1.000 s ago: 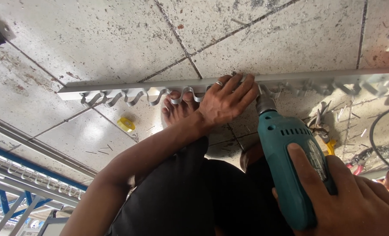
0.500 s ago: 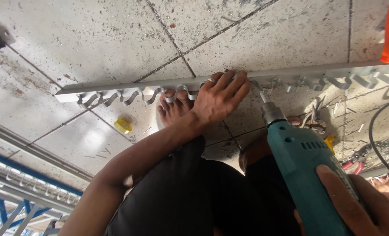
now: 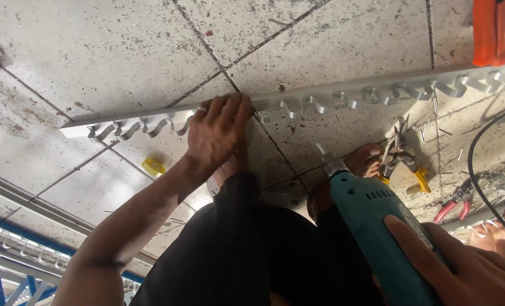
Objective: Drilling holes into a metal track with hooks using a power drill while working on the floor.
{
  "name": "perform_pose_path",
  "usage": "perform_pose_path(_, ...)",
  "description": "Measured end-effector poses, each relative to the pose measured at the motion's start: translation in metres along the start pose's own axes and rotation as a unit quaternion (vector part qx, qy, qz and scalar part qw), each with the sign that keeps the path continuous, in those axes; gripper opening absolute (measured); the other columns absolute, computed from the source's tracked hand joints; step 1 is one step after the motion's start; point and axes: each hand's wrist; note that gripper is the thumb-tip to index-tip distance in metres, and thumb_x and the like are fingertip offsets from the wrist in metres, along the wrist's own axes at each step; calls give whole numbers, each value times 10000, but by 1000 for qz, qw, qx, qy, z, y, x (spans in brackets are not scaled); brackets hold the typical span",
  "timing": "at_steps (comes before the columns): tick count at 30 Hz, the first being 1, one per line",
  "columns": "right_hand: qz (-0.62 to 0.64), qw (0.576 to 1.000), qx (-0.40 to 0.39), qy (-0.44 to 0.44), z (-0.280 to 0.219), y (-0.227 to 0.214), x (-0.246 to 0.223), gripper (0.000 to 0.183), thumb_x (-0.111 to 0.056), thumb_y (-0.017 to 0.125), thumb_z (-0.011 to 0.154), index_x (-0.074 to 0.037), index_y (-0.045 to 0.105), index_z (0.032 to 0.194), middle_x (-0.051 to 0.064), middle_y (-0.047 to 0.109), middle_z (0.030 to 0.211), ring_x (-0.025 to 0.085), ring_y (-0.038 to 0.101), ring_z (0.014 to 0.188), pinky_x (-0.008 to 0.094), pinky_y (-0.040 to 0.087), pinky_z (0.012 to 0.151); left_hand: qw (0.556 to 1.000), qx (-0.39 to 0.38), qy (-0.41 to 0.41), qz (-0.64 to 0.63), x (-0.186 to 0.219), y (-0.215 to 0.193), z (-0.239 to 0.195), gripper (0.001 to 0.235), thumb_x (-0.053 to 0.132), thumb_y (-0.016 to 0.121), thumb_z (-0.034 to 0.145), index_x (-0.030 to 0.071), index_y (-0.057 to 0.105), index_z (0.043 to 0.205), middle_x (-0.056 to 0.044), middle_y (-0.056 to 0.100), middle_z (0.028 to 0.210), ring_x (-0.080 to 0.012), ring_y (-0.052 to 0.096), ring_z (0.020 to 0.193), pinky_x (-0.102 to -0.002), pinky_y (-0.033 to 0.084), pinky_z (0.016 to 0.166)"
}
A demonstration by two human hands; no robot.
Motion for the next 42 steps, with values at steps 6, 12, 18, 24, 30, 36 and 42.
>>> perform_pose_path(6, 62, 995, 78, 26, 1, -27, -22, 1115, -697, 753, 460, -385, 296, 1428, 51, 600, 1195, 244, 737, 858, 408, 644, 733, 1000, -1, -17, -6, 11, 8, 19, 172, 180, 664, 931, 90, 561, 1035, -52, 622, 963, -188, 611, 785, -328, 567, 568)
perform_pose_path(12, 105, 981, 157, 53, 1, -41, -33, 1076, -596, 797, 433, -263, 430, 1388, 99, 680, 1073, 246, 760, 686, 363, 635, 623, 997, -55, -15, -44, 38, 22, 49, 175, 156, 642, 926, 89, 530, 1043, -54, 505, 893, -177, 497, 705, -292, 534, 503)
perform_pose_path(18, 72, 970, 228, 42, -1, -49, -35, 1046, -587, 746, 417, -209, 468, 1352, 117, 697, 1019, 285, 733, 750, 656, 379, 1192, 998, -13, -29, -50, 45, 36, 60, 255, 169, 677, 909, 49, 532, 1081, -66, 542, 914, -182, 529, 698, -292, 537, 492)
perform_pose_path(24, 89, 971, 222, 29, 9, -39, -26, 1017, -573, 768, 452, -195, 489, 1354, 73, 700, 946, 234, 728, 691, 509, 537, 892, 998, 51, 19, -20, 32, 34, 54, 298, 3, 734, 796, 50, 585, 1049, -59, 610, 984, -161, 593, 739, -286, 571, 584)
perform_pose_path(30, 129, 964, 230, -23, 15, -32, -12, 1072, -552, 792, 425, -127, 458, 1352, 151, 677, 1022, 305, 716, 815, 548, 538, 942, 999, 43, 22, 5, 21, 23, 49, 261, 41, 713, 820, 50, 605, 1058, -41, 628, 951, -135, 626, 758, -294, 583, 705)
perform_pose_path(36, 152, 960, 233, -38, 26, -44, -9, 1038, -489, 812, 457, -97, 454, 1350, 149, 680, 1026, 275, 715, 774, 449, 589, 787, 999, -19, 2, -30, 26, 29, 44, 438, 88, 725, 837, 25, 484, 1197, -101, 607, 1090, -209, 622, 955, -370, 533, 872)
perform_pose_path(42, 143, 958, 240, -58, 40, -62, -7, 1008, -446, 799, 500, -63, 423, 1353, 210, 675, 1072, 332, 712, 862, 465, 603, 767, 997, -22, 17, -72, 40, 44, 53, 517, 190, 691, 900, 43, 406, 1306, -135, 582, 1259, -268, 632, 1098, -395, 559, 928)
Point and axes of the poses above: each hand's wrist, its own z-axis towards the middle knuckle, its own y-axis out of the palm, x = y × z
